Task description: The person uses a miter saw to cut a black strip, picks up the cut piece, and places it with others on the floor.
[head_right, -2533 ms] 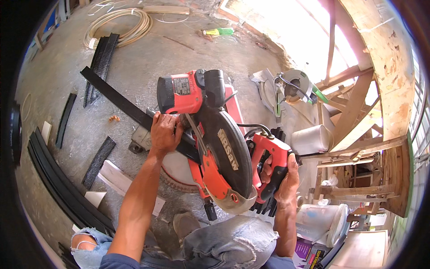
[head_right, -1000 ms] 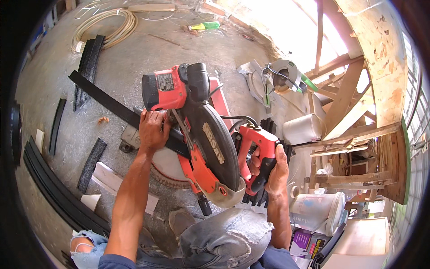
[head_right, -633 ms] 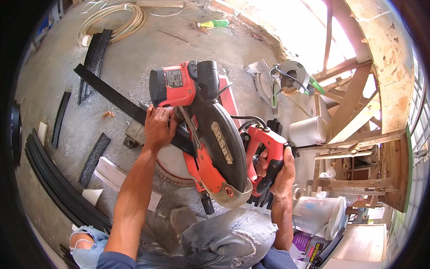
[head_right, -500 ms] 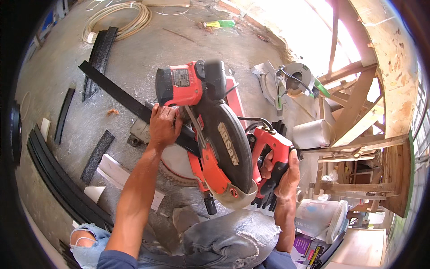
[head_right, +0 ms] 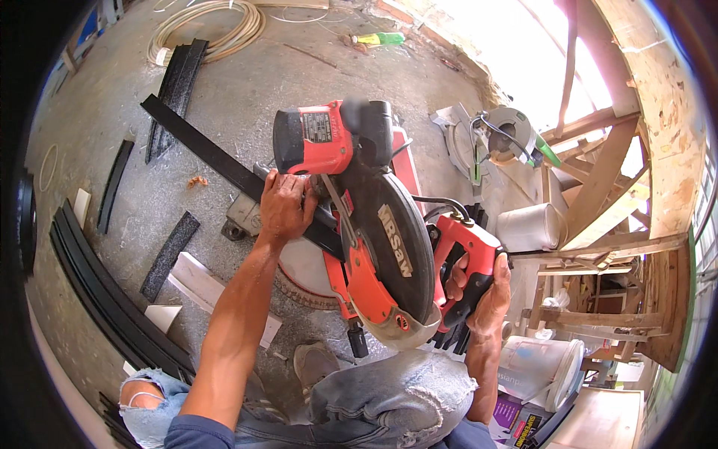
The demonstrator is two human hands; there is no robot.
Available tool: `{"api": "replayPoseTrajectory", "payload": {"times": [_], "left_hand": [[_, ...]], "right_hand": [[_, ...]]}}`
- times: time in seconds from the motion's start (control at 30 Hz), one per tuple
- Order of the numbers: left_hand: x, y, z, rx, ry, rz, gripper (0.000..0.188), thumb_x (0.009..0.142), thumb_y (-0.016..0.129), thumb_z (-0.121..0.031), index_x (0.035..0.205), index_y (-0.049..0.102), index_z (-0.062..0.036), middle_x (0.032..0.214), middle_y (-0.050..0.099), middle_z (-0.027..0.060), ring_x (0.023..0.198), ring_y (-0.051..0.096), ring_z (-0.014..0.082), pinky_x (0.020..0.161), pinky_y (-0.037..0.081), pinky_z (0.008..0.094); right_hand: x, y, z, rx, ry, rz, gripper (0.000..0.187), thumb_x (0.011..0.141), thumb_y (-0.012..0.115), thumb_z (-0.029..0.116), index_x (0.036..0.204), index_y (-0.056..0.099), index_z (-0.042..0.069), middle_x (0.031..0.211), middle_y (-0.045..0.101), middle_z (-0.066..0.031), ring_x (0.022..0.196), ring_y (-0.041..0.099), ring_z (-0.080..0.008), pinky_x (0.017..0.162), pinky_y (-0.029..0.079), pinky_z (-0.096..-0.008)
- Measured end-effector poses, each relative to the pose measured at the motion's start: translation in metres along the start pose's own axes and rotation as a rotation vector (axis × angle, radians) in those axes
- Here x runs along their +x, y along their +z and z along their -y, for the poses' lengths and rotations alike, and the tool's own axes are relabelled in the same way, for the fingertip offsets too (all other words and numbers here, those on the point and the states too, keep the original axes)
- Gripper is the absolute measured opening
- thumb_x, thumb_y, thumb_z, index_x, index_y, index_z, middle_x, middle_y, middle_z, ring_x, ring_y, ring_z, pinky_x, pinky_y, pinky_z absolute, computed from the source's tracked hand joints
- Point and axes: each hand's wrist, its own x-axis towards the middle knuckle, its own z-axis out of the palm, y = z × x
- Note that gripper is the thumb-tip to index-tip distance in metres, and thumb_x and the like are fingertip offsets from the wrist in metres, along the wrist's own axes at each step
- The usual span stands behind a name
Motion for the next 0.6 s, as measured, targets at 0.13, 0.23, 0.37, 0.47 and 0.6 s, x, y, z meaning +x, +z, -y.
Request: {"api": "replayPoseTrajectory", "payload": {"times": [0.13,0.23,0.37,0.47,0.6], "left_hand": [[-0.0003,-0.0024,0.0006,-0.010,0.001,0.005,0.026,0.084,0.060,-0.021,0.092,0.065,0.0026,0.090,0.065,0.0168,0.096,0.059,0.0337,0.103,0.038,0.0460],[0.0014,-0.0056,-0.0012,-0.029,-0.007,0.013,0.025,0.084,0.060,-0.021,0.091,0.065,0.0027,0.090,0.065,0.0170,0.096,0.059,0.0341,0.102,0.038,0.0460],[0.0015,-0.0040,-0.0010,-0.033,-0.017,0.015,0.025,0.085,0.059,-0.020,0.091,0.065,0.0032,0.090,0.066,0.0177,0.096,0.060,0.0348,0.103,0.038,0.0462],[0.0016,-0.0037,-0.0009,-0.037,-0.027,0.017,0.025,0.085,0.059,-0.020,0.091,0.065,0.0033,0.091,0.067,0.0178,0.096,0.060,0.0350,0.104,0.037,0.0463],[0.0016,-0.0039,-0.0006,-0.035,-0.034,0.024,0.025,0.085,0.058,-0.020,0.090,0.066,0.0030,0.091,0.067,0.0179,0.097,0.060,0.0354,0.104,0.037,0.0465]], "right_hand": [[0.0000,-0.0018,-0.0024,0.008,-0.011,0.017,0.063,0.098,0.040,0.064,0.097,0.059,0.004,0.068,0.054,-0.0063,0.051,0.050,-0.0154,0.050,0.043,-0.0286],[-0.0002,-0.0032,-0.0030,0.033,0.003,0.030,0.063,0.098,0.040,0.064,0.097,0.059,0.003,0.068,0.054,-0.0060,0.051,0.049,-0.0152,0.050,0.043,-0.0288],[-0.0010,-0.0012,-0.0022,0.028,0.003,0.008,0.063,0.098,0.040,0.064,0.097,0.058,0.003,0.068,0.054,-0.0060,0.051,0.050,-0.0153,0.050,0.042,-0.0290],[-0.0006,-0.0012,-0.0024,-0.006,-0.014,0.010,0.063,0.098,0.040,0.064,0.097,0.058,0.003,0.068,0.054,-0.0061,0.051,0.050,-0.0155,0.050,0.042,-0.0291],[-0.0002,-0.0043,-0.0047,0.012,-0.011,0.010,0.063,0.099,0.040,0.063,0.098,0.058,0.002,0.069,0.054,-0.0068,0.051,0.050,-0.0161,0.050,0.043,-0.0295]]}}
